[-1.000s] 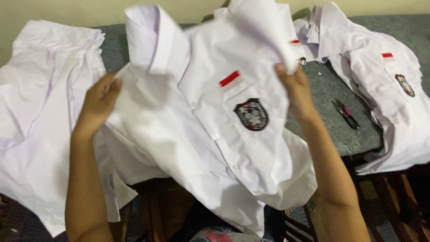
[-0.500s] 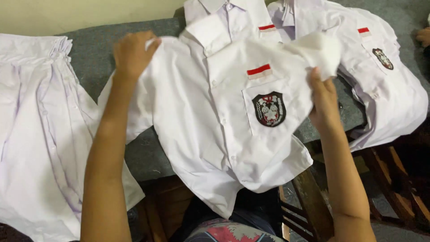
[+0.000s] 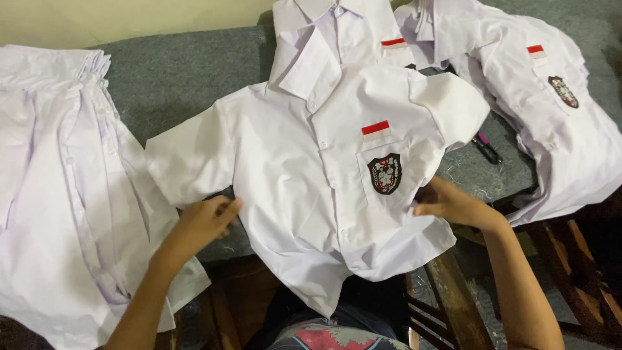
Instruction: Smoothing and folding white school shirts on a flat work surface and stacking them.
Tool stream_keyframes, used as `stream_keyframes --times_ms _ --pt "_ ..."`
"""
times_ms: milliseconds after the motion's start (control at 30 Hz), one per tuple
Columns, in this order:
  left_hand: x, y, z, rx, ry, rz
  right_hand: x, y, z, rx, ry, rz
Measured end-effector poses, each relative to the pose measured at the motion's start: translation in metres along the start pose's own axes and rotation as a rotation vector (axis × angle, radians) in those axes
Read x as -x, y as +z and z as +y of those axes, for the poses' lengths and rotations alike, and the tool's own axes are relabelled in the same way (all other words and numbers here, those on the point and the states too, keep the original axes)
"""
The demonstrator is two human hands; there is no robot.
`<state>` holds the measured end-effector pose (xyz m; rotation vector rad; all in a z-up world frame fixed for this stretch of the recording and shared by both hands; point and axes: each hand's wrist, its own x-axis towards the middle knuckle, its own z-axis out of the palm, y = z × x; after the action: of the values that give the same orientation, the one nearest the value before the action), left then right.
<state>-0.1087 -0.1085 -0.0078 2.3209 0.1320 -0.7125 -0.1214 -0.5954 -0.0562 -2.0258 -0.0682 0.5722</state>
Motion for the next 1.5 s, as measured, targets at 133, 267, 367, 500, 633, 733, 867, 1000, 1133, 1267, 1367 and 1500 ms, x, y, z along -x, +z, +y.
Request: stream_keyframes --times_ms 133,267,367,500,633,733,867,1000,1133,1267,1367,1500 --pt "-0.019 0.018 -0.019 -0.041 0.084 0.033 0.016 0.024 -0.06 0.281 0.166 0.09" --pt "-0.012 0.011 -0.018 0.242 0.148 0.039 0.029 0.022 -0.029 0.423 0.207 -0.1" --pt "0.012 -0.014 -0.013 0.285 0.082 0.032 0.058 0.028 -0.031 0.48 0.381 -0.407" --pt "0.041 -0.03 -0.017 0.047 0.023 -0.173 0.087 0.033 0.018 0.565 0.529 -0.712" --pt "0.045 -0.03 -0.027 0.058 -0.054 -0.31 0.085 0.042 -0.003 0.495 0.549 -0.789" --pt "0.037 -0.038 -0.034 -0.219 -0.16 -0.257 0.065 0.036 -0.046 0.582 0.434 -0.733" --pt "0.043 -0.055 0.018 -0.283 -0.096 -0.049 0.019 0.002 -0.037 0.343 -0.114 -0.161" --pt "0.005 -0.054 0.045 -0.341 0.157 0.206 -0.066 -0.012 -0.028 0.368 -0.434 0.492" --pt "-0.112 -0.038 0.019 -0.367 0.489 0.416 -0.141 -0.021 0.002 0.713 -0.392 0.671" --pt "-0.191 -0.034 -0.021 -0.664 0.483 0.617 -0.18 -0.042 0.038 0.936 -0.342 0.684" --pt "-0.204 -0.038 -0.031 -0.626 0.449 0.604 -0.186 -0.061 0.041 0.95 -0.477 0.714" --pt "-0.182 -0.047 -0.015 -0.49 0.542 0.611 -0.164 -0.069 0.001 0.956 -0.62 0.804"
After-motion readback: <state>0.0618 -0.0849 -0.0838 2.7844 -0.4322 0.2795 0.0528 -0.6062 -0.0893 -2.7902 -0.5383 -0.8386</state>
